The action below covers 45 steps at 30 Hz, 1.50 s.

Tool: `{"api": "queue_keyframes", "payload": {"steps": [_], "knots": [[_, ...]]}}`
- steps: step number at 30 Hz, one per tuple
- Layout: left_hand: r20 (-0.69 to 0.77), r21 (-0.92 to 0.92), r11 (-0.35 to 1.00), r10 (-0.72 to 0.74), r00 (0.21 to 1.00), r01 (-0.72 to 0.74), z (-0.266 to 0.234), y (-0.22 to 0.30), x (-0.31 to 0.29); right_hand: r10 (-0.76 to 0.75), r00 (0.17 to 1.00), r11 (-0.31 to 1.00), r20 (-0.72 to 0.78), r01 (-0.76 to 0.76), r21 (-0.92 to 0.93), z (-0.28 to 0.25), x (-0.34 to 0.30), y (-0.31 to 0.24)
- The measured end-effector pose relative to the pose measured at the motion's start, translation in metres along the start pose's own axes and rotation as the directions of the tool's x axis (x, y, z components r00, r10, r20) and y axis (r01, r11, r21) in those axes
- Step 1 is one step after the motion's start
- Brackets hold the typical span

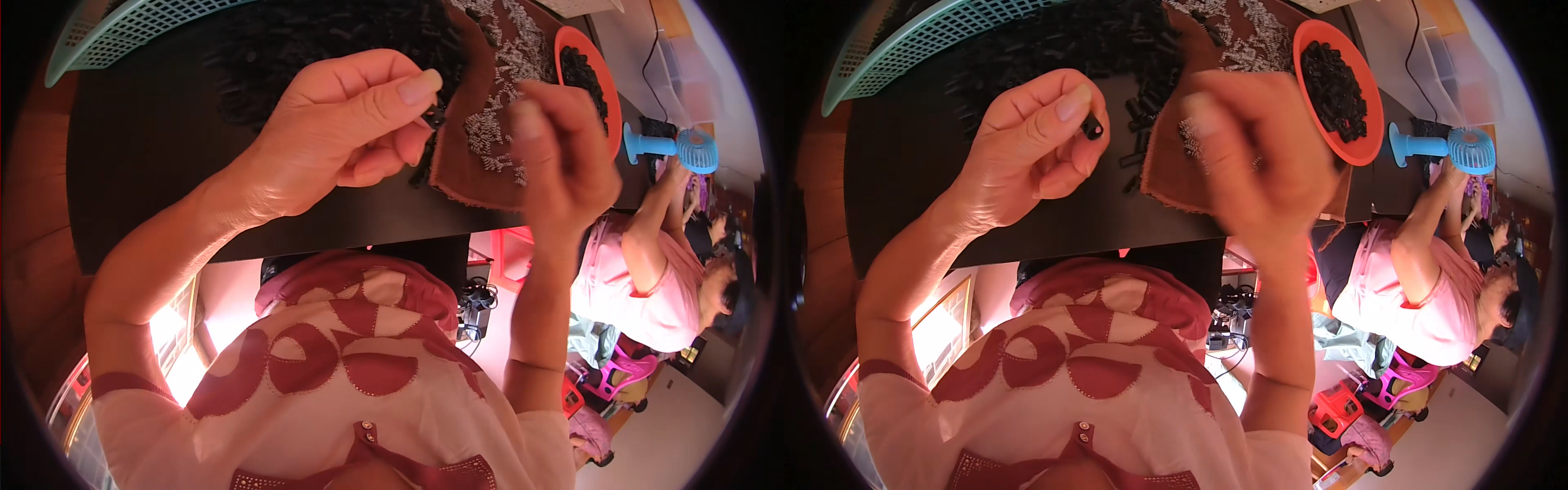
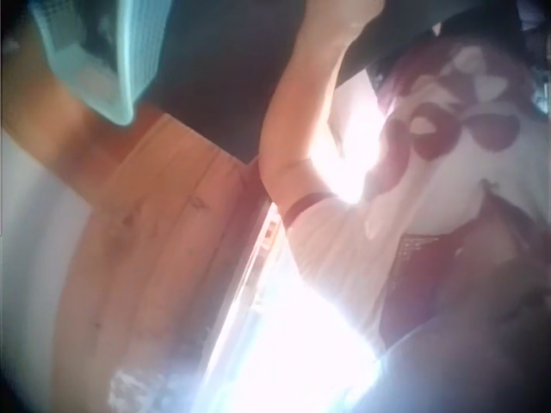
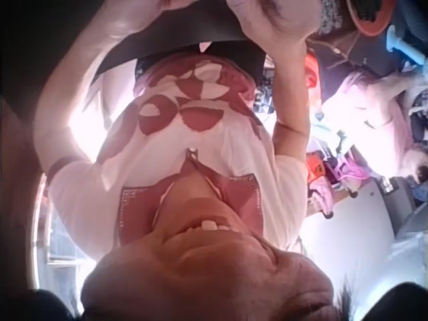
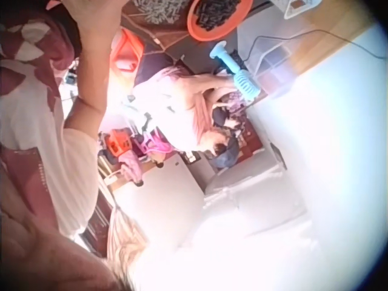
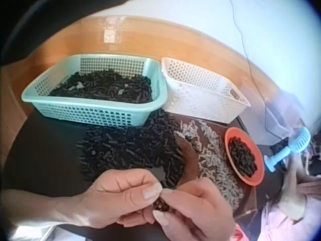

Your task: The person picks up small black plastic tubes and silver metal inserts from a table, fits the inserts into the tubes, and places the assembled pieces back onto the table.

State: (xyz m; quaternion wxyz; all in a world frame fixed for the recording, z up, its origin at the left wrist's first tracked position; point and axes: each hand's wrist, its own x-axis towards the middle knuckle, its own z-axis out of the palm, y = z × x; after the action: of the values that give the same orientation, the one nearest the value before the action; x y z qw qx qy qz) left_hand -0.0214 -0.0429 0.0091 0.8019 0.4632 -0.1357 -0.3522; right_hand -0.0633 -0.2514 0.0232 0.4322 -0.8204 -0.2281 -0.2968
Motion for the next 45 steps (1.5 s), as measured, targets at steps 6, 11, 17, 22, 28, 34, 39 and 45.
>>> {"api": "queue_keyframes", "payload": {"steps": [6,11,17,22,28,34,39,45], "knots": [[-0.025,0.002,1.0,0.01,1.0,-0.01,-0.004,-0.004,0.001,0.514,0.849,0.84,0.123,-0.469,-0.274,-0.059,-0.005,0.032],[-0.017,-0.017,0.999,0.027,1.0,-0.027,-0.005,-0.006,0.002,0.476,0.836,0.82,0.273,-0.309,-0.481,-0.057,0.003,0.038],[-0.003,-0.015,1.0,0.015,1.0,-0.015,-0.004,-0.005,0.002,0.428,0.817,0.782,0.386,-0.121,-0.611,-0.051,0.008,0.049],[-0.008,0.007,1.0,0.005,1.0,-0.005,-0.004,-0.004,0.001,0.415,0.821,0.752,0.393,-0.066,-0.656,-0.043,0.012,0.05],[-0.039,-0.031,1.0,-0.002,0.999,0.001,-0.001,-0.001,0.0,0.624,0.746,0.756,0.233,-0.501,-0.42,-0.049,0.012,0.036],[-0.038,-0.038,0.997,-0.072,0.997,0.071,0.0,-0.002,0.0,0.704,0.683,0.703,0.197,-0.709,-0.056,-0.038,0.011,0.024],[-0.01,-0.132,0.988,-0.08,0.997,0.078,-0.003,-0.005,0.002,0.638,0.735,0.689,0.229,-0.678,0.255,-0.017,0.012,-0.003],[-0.002,-0.195,0.977,-0.09,0.996,0.088,-0.006,-0.002,0.003,0.379,0.892,0.751,0.246,-0.452,0.482,0.023,0.015,-0.019]]}}
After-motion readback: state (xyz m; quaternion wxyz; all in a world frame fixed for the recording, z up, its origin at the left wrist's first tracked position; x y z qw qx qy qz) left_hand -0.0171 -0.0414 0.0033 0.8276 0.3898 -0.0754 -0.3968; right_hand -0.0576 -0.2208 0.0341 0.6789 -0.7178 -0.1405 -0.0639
